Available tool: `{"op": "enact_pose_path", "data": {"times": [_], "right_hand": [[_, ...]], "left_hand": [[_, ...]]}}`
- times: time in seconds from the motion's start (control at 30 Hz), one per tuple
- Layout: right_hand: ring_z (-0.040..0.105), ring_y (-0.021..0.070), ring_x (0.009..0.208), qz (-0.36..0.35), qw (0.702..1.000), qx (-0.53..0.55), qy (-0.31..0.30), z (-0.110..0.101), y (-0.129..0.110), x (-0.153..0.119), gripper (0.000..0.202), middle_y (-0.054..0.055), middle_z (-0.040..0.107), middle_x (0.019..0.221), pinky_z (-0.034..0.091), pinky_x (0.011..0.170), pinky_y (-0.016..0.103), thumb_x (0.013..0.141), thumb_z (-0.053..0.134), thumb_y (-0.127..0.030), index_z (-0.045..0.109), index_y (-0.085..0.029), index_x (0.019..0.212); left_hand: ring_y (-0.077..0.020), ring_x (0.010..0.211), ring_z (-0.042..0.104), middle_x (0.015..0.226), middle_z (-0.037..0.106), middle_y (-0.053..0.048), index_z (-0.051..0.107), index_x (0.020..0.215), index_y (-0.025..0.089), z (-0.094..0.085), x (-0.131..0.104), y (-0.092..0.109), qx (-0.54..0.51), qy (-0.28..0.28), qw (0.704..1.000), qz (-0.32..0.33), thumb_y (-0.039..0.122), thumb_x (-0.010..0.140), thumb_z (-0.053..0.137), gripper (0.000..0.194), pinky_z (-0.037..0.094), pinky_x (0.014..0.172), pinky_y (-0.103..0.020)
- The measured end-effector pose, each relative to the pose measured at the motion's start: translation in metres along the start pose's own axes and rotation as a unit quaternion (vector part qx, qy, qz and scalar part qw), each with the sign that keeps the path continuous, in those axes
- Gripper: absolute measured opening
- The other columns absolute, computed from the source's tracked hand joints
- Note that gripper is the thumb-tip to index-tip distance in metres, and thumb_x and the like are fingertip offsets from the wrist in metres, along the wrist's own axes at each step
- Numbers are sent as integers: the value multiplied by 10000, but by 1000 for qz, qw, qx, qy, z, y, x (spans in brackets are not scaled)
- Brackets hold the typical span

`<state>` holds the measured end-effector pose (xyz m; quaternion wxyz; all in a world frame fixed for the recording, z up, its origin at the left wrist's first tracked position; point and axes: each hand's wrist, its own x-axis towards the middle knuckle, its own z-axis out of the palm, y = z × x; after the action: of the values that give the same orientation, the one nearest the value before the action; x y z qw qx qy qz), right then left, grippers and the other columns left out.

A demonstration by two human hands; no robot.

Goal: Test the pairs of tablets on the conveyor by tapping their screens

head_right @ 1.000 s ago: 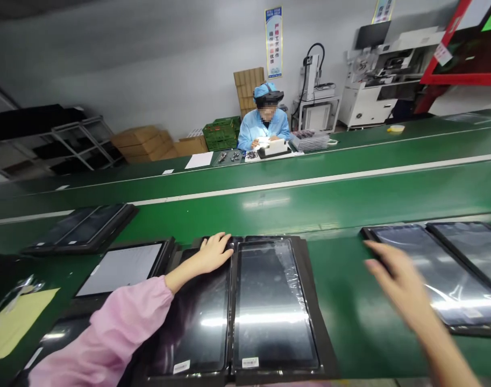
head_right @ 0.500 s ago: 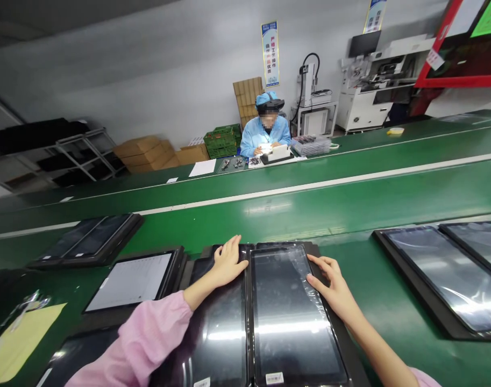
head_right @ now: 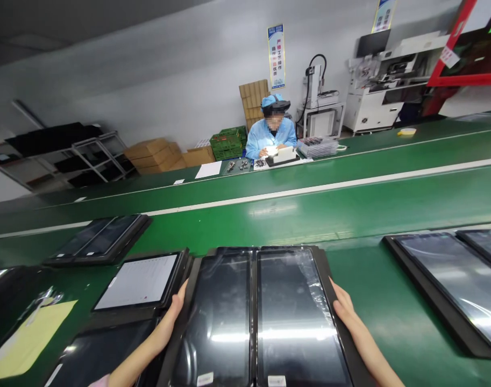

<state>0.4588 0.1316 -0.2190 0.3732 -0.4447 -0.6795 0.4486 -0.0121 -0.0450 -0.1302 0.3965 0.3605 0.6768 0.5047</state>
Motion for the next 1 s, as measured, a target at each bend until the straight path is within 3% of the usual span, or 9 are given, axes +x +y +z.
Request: {"op": "enact_pose_path", "data": {"times": [0.07, 0.17, 0.3, 0.43, 0.57, 0.63, 0.73, 0.87, 1.0], "right_hand": [[371, 360, 1462, 22, 999, 41, -4, 2, -16, 3, 769, 64, 468, 1546, 361, 1201, 525, 921, 418, -817, 568, -308, 1477], [271, 323, 1512, 55, 995, 78, -18, 0, -32, 4, 709, 26, 396, 1599, 310, 1231, 494, 959, 435, -751, 507, -325, 1522], [330, 342, 1485, 34, 995, 85, -36, -8, -36, 1, 693, 47, 442, 1570, 323, 1226, 488, 946, 471, -744, 572, -306, 1474], [369, 307, 1470, -7, 999, 28, -41, -17, -44, -6, 580, 60, 448, 1560, 366, 1208, 464, 1033, 403, -615, 534, -301, 1503], [358, 334, 1462, -109, 982, -154, -31, -30, -70, -14, 547, 77, 397, 1571, 415, 1154, 551, 1048, 398, -587, 474, -353, 1537], [332, 376, 1451, -193, 951, -240, -25, -35, -89, -17, 515, 67, 310, 1610, 440, 1105, 595, 1045, 382, -613, 546, -387, 1477], [355, 409, 1390, -299, 901, -313, -35, -39, -118, -15, 496, 52, 265, 1619, 453, 1039, 601, 1040, 358, -640, 691, -396, 1314], [383, 403, 1337, -357, 866, -346, -49, -41, -142, -7, 483, 47, 336, 1578, 340, 1081, 629, 1039, 366, -638, 743, -390, 1211], [420, 385, 1316, -379, 847, -366, -68, -39, -145, -3, 452, 74, 435, 1515, 221, 1132, 637, 1043, 397, -605, 758, -349, 1134]], "left_hand": [[-301, 1553, 210, 1652, 303, -134, 277, 1602, 131, 13, 11, 11, -61, 5, 998, -4, 934, 806, 281, 1131, 179, 1294, -424], [-273, 1548, 234, 1632, 356, -111, 315, 1594, 151, 25, 13, 20, -66, 26, 997, -8, 875, 855, 265, 1035, 204, 1291, -385], [-266, 1550, 224, 1661, 295, -81, 282, 1605, 168, 25, -14, 13, -36, 46, 998, -4, 783, 912, 339, 928, 214, 1286, -374], [-309, 1560, 170, 1689, 205, -102, 189, 1625, 180, 16, -37, 13, 55, -3, 998, 36, 674, 921, 503, 915, 188, 1283, -437], [-307, 1576, 4, 1715, -23, -109, -15, 1637, 229, 10, -39, 33, 230, -29, 965, 123, 464, 966, 509, 883, 74, 1272, -556], [-344, 1568, -69, 1705, -109, -130, -45, 1632, 253, 9, -35, 45, 333, -45, 928, 162, 342, 918, 567, 945, 24, 1238, -653], [-393, 1552, -120, 1690, -150, -171, -45, 1627, 263, 12, -24, 63, 420, -68, 890, 167, 233, 810, 637, 1064, 11, 1183, -746], [-405, 1564, -31, 1696, -12, -211, 83, 1620, 238, 23, -2, 77, 407, -57, 902, 133, 253, 742, 688, 1066, 16, 1174, -760], [-349, 1564, 138, 1649, 272, -168, 320, 1548, 232, 35, 25, 88, 278, 24, 954, 108, 424, 819, 628, 814, 71, 1248, -643]]}}
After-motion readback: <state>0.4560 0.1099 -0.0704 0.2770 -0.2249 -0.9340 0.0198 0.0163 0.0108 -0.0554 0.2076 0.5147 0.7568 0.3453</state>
